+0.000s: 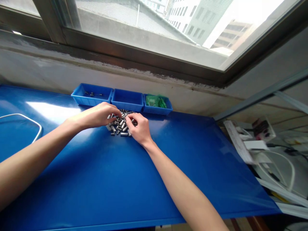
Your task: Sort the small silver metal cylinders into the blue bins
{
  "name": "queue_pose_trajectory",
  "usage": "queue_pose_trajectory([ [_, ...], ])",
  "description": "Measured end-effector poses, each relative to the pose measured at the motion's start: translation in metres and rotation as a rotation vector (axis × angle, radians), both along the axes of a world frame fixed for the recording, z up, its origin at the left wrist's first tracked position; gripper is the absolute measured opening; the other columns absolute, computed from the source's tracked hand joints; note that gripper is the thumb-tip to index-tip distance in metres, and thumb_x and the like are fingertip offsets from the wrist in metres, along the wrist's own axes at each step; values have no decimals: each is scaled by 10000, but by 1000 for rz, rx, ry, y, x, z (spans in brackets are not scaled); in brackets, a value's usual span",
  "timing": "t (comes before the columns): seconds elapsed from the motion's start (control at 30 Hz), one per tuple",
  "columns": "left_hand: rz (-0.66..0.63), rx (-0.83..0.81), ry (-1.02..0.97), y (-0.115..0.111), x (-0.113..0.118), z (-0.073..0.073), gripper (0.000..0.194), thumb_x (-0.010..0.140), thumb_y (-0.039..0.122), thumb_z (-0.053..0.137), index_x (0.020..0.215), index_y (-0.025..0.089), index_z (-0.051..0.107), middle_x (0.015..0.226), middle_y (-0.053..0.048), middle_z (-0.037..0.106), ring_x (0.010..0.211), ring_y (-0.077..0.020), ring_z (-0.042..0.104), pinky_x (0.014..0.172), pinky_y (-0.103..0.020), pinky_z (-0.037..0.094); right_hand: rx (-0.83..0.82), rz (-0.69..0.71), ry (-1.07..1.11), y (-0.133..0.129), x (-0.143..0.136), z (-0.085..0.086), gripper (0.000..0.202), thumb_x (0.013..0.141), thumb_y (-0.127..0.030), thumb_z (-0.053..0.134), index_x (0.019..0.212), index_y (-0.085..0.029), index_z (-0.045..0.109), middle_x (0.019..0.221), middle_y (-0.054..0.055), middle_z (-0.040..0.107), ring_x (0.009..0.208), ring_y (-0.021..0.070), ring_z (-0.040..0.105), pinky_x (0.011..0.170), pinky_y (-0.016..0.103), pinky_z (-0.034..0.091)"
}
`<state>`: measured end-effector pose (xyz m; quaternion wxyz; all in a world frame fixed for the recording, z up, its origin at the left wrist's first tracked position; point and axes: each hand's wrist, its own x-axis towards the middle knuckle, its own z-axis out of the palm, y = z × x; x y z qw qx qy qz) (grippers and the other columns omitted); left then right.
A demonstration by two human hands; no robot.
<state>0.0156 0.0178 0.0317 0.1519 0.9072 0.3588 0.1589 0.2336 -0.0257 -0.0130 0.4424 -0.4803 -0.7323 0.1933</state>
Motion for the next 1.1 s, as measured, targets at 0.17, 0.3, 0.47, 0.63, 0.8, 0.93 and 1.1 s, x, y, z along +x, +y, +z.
queue_pose_trajectory([
  [0.17,36,37,24,-1,4,-5,267,841,107,599,1025,202,768,991,-70,766,897,-228,719,759,-269,487,17,6,0,-1,-1,2,177,940,-327,623,848,-220,732,893,43,773,816,199,699,776,321,535],
  [0.3,51,97,-5,-2,6,-10,233,853,118,569,987,200,742,926,-61,729,802,-201,684,672,-258,441,9,2,-2,-3,-2,4,171,934,-328,628,846,-222,730,889,43,772,824,204,699,792,329,543],
  [0.47,41,99,-60,3,5,-17,240,834,131,574,1003,193,733,906,-57,727,761,-182,663,656,-252,430,19,14,0,-3,-2,5,161,936,-297,630,847,-213,735,880,38,768,801,187,684,761,308,536],
  [0.63,46,19,-126,7,2,-17,255,801,124,600,1004,179,743,818,-29,732,734,-163,674,677,-234,458,21,10,-20,-3,-2,5,154,933,-287,633,855,-208,739,878,40,766,798,186,681,757,309,529],
  [0.8,112,-110,-312,4,-2,-4,200,787,182,670,966,159,757,787,-27,757,745,-165,712,714,-237,504,22,12,-6,-4,-2,5,150,934,-273,633,857,-205,743,880,41,766,799,184,684,752,307,526],
  [0.93,159,-414,-587,2,-5,8,306,781,339,772,1013,141,750,854,-62,781,793,-194,734,699,-250,537,21,6,-11,-4,-2,6,148,935,-279,637,846,-210,733,875,43,763,799,192,685,759,319,526],
  [1.1,178,-506,-589,8,-12,7,312,772,337,790,1012,141,754,851,-63,782,783,-187,726,687,-244,530,17,4,-14,-4,-1,5,151,940,-281,638,840,-207,725,878,47,765,815,200,692,785,331,525],
])
